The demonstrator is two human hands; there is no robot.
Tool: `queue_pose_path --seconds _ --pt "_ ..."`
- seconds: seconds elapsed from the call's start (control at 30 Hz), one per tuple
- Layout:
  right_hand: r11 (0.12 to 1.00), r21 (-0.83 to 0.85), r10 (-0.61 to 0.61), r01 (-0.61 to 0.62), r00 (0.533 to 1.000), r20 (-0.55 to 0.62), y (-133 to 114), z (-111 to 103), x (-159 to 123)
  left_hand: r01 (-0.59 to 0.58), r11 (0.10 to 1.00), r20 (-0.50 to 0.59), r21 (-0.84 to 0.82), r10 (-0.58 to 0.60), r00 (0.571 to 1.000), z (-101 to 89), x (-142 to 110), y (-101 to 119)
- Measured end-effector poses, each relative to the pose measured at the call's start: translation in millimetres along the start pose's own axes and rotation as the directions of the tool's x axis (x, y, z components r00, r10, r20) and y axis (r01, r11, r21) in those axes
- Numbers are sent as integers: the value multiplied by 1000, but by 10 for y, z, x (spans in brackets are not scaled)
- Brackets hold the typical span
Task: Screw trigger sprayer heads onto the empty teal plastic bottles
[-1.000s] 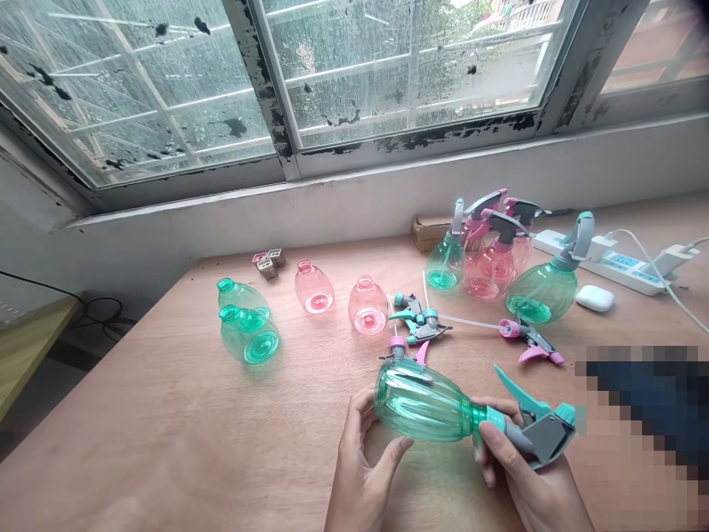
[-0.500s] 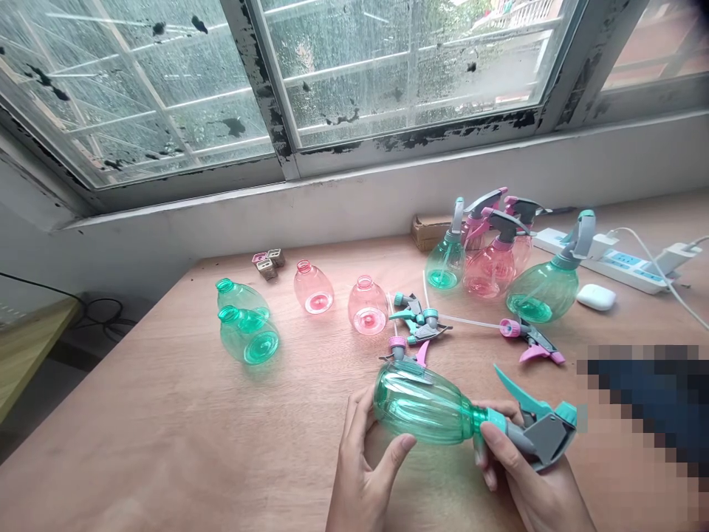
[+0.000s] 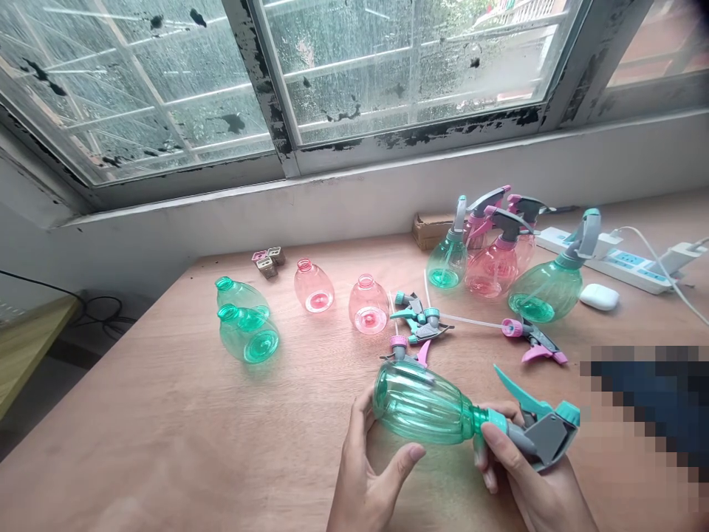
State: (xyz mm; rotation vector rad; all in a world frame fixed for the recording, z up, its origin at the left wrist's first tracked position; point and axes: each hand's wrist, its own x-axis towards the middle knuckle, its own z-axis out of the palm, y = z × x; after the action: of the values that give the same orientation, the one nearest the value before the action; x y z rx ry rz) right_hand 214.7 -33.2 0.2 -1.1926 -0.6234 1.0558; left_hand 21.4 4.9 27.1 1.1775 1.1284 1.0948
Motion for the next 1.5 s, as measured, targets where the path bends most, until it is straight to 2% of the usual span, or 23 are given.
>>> queue_pose_path --seconds 0.2,0.37,0.57,0.77,0.9,1.2,1.5 --pt "999 -37 3 0 998 66 35 -66 22 1 999 0 -51 -1 1000 -9 21 -53" --pt "999 -47 -2 2 1000 6 39 -47 10 -38 999 45 -20 39 998 -22 54 -5" --pt "997 -82 2 5 996 92 103 -125 58 -2 999 49 33 1 999 -43 50 6" --pt "998 -55 18 -17 1000 12 21 -22 2 5 999 -13 34 -5 1000 -11 19 -59" --pt "999 -37 17 -16 1000 7 -2 10 -7 16 999 -29 33 -15 999 7 8 -50" --pt "998 -54 44 -46 999 -31 16 -10 -4 11 999 -7 42 -10 1000 1 12 -30" --pt "998 -50 43 -43 999 12 4 -20 -7 14 998 -20 54 -13 1000 -2 11 -30"
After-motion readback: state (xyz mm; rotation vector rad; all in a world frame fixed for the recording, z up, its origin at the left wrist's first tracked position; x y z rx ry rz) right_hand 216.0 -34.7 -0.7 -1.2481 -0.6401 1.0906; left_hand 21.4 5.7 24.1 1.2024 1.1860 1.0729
